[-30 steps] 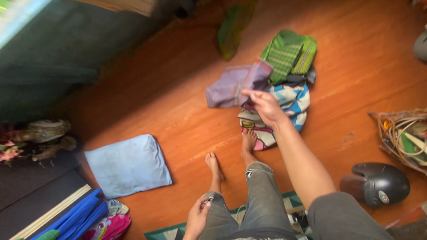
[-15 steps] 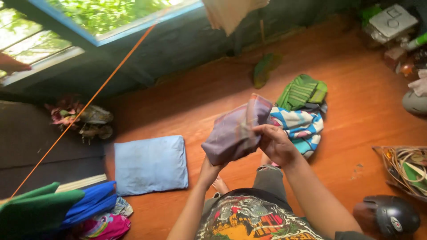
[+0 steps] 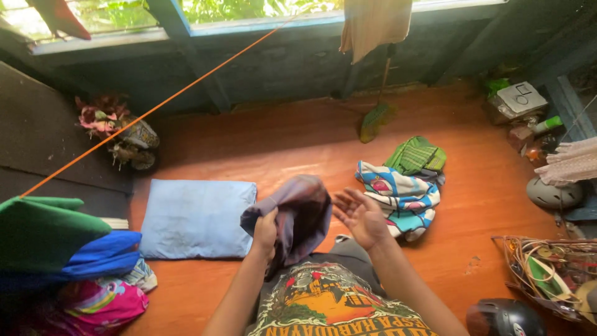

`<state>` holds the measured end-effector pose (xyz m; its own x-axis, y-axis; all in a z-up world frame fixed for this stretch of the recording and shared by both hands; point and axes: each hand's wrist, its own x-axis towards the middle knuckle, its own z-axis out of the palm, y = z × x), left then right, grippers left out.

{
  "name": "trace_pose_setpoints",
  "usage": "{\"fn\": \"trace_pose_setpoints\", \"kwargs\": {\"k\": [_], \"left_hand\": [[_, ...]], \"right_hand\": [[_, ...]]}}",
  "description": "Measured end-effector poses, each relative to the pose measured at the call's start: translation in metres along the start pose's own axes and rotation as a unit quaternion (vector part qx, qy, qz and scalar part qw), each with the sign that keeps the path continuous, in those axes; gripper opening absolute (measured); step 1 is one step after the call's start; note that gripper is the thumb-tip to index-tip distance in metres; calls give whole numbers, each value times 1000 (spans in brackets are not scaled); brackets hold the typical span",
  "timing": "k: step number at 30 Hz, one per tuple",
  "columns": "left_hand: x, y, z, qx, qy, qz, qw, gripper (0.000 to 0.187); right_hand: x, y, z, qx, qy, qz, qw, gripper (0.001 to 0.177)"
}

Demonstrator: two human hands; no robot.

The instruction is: Folding various cloths and hanging them on a line.

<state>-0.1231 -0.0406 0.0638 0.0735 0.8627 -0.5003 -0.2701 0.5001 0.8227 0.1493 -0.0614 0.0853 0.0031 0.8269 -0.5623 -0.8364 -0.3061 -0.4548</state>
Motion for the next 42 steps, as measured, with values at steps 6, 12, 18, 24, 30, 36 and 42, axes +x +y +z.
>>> {"fn": "trace_pose_setpoints", "kwargs": {"k": [6, 12, 18, 24, 30, 36, 42], "left_hand": [[-5, 1, 7, -140, 65, -59, 986, 29], [-27, -5, -1, -154, -52, 11, 987, 32], [-75, 43, -35, 90, 9, 142, 986, 30], [-103, 36, -71, -32, 143, 179, 973, 21], [-131, 28, -129, -58, 239, 125, 961, 29], [-168, 27, -187, -120, 108, 189, 969, 26], [-177, 47, -210, 14, 248, 252, 935, 11]], "right_hand": [[-25, 77, 32, -209, -152, 153, 954, 43], [24, 120, 30, -560, -294, -111, 766, 45], [10, 114, 87, -503, -373, 54, 778, 22], [26, 128, 105, -514, -408, 66, 752, 12], [56, 112, 139, -451, -343, -17, 824, 27], [83, 71, 137, -398, -323, -93, 854, 24], [67, 5, 134, -345, -209, -166, 900, 17]]}}
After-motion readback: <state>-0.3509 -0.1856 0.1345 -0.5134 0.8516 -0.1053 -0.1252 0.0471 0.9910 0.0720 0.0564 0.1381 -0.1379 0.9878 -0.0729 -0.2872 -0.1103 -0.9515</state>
